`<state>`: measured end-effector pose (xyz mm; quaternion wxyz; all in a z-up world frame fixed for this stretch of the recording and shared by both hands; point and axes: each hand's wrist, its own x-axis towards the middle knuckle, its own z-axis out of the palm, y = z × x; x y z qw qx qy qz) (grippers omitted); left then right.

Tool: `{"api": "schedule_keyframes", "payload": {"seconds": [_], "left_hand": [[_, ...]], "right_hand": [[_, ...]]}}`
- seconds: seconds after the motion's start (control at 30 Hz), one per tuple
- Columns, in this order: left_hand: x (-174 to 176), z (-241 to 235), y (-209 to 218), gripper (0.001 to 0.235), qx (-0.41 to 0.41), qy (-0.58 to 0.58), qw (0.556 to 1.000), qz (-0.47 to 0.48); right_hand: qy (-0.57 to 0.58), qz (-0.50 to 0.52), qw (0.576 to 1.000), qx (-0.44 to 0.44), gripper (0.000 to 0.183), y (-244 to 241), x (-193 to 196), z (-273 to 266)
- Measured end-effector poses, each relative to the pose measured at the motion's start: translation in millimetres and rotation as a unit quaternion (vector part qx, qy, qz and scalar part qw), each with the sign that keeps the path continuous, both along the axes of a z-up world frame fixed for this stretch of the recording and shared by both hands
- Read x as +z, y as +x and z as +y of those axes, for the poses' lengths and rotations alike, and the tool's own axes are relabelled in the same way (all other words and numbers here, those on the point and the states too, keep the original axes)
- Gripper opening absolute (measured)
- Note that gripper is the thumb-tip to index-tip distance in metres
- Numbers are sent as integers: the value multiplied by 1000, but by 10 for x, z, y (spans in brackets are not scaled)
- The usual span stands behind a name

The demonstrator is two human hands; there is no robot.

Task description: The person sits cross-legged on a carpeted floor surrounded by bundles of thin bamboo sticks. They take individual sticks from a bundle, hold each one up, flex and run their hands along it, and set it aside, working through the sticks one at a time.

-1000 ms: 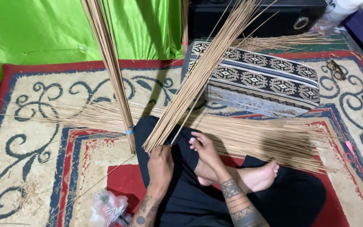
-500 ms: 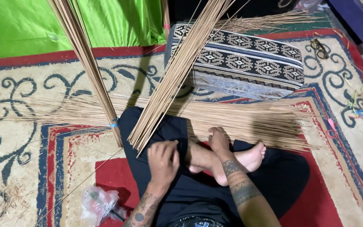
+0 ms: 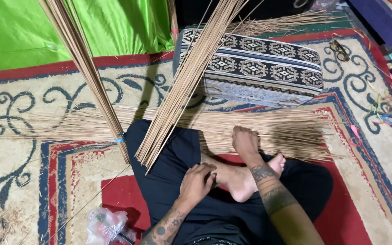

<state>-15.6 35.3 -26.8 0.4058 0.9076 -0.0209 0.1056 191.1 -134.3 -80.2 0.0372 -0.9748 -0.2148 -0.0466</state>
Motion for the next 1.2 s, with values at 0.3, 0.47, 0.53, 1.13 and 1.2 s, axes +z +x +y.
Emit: {"api": "schedule_keyframes", "payload": {"seconds": [0.3,0.47,0.53,1.13,1.2], "left_hand": [[21,13,26,25,6,-9,1000,28],[-35,3,43,27,8,-16,998,61],[6,-8,53,26,5,-18,998,56],[-158,-18,58,51,18,-9,998,65],[-171,-66,56,55,14,7,998,64]], "right_hand": [[36,109,954,-278,41,542,272,-1450],[719,171,539,-405,19,538,26,-2825],[813,-33,420,-403,18,393,-34,-2992],[831,353,422,-81,19,-903,-485,-323],[818,378,431,-58,21,-916,-494,-368]]}}
